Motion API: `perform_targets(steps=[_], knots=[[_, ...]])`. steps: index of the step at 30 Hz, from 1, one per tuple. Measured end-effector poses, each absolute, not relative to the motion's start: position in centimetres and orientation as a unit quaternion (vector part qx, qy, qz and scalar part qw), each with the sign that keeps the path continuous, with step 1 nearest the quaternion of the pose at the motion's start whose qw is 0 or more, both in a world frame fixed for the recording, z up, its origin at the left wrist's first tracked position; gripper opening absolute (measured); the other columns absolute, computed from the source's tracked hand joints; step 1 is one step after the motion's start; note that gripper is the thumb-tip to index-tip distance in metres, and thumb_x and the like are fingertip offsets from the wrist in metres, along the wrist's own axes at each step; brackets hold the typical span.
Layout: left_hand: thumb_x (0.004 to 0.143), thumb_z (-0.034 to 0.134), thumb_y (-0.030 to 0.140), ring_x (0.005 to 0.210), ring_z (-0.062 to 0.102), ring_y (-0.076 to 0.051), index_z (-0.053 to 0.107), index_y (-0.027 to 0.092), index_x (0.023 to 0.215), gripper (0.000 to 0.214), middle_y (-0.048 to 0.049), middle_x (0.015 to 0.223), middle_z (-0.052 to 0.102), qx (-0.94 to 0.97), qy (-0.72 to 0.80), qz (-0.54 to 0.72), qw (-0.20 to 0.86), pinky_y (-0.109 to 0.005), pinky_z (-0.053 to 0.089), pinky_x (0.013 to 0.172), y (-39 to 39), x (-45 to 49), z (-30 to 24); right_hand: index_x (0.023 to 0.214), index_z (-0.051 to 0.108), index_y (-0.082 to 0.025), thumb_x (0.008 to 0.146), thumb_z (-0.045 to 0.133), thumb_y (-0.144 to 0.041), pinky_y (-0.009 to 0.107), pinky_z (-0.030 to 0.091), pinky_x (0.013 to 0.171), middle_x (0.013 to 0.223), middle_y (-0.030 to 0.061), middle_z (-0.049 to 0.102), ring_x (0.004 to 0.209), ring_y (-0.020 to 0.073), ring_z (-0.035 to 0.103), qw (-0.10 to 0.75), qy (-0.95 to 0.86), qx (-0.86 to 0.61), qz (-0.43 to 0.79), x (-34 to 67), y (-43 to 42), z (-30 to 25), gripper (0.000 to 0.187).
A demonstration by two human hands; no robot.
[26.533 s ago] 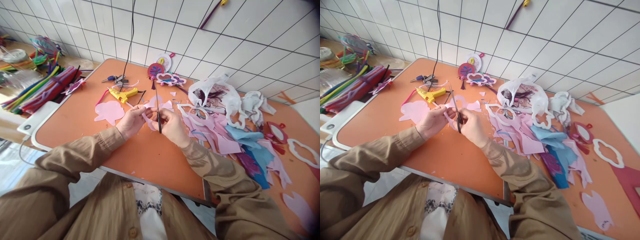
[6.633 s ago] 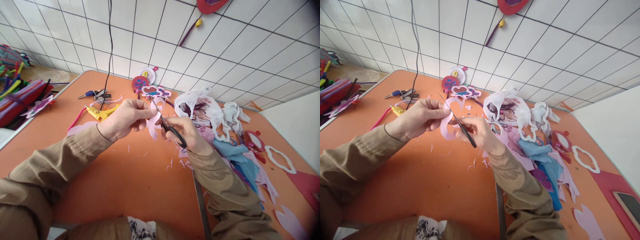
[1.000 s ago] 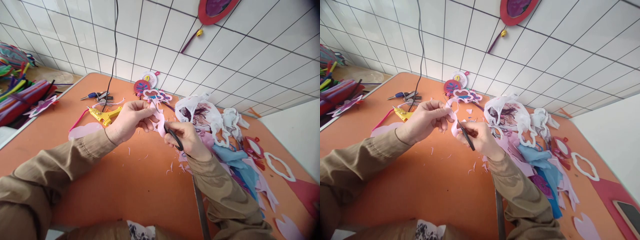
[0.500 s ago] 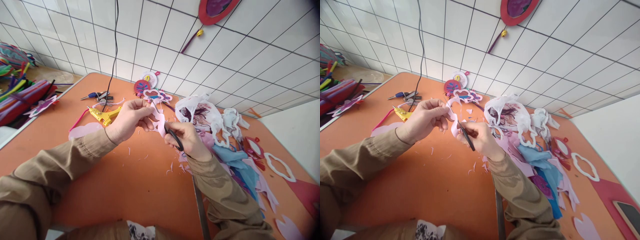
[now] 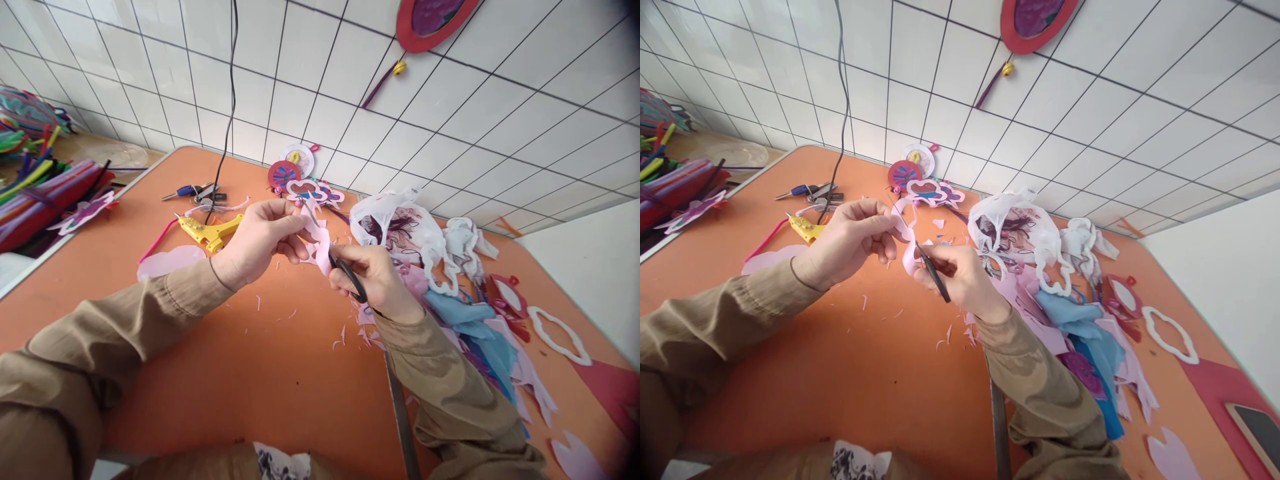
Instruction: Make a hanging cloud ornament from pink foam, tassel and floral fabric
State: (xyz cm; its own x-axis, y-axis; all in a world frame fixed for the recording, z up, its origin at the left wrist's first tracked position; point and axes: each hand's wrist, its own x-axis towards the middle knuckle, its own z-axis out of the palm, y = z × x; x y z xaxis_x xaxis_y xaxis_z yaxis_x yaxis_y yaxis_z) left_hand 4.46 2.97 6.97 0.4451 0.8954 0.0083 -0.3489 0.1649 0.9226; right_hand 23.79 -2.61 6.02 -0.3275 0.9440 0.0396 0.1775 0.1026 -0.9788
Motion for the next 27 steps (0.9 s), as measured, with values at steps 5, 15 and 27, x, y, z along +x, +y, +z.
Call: perform_targets(steps=[5,15,27], knots=[[0.075,0.072,0.018,0.044,0.064,-0.011,0.058,0.014,0.065,0.018,-0.0063,0.07,0.074,0.468,0.292,0.438,0.71,-0.019,0.048,0.039,2.91,4.43,7.1,0.082,0.065,-0.016,0.076,0.081,-0.037,0.019,0.032,0.041,0.06,-0.0044,0.051,0.046,0.0056,0.045,0.38,-0.634,-0.439,0.511,23.84,-2.58,5.91,0.027],[0.076,0.071,0.016,0.044,0.064,-0.011,0.06,0.012,0.065,0.016,-0.0063,0.071,0.074,0.464,0.297,0.433,0.713,-0.019,0.048,0.04,2.98,4.37,7.12,0.09,0.068,-0.015,0.076,0.078,-0.04,0.021,0.033,0.041,0.06,-0.0037,0.051,0.047,0.0068,0.044,0.368,-0.642,-0.452,0.498,23.91,-2.47,5.75,0.03],[0.076,0.077,0.021,0.046,0.064,-0.011,0.061,0.014,0.065,0.021,-0.0042,0.068,0.072,0.473,0.299,0.437,0.704,-0.02,0.048,0.04,3.13,4.32,7.02,0.072,0.058,-0.018,0.077,0.078,-0.04,0.021,0.029,0.038,0.059,-0.0036,0.048,0.045,0.007,0.043,0.369,-0.65,-0.441,0.498,23.35,-2.55,6.43,0.03]])
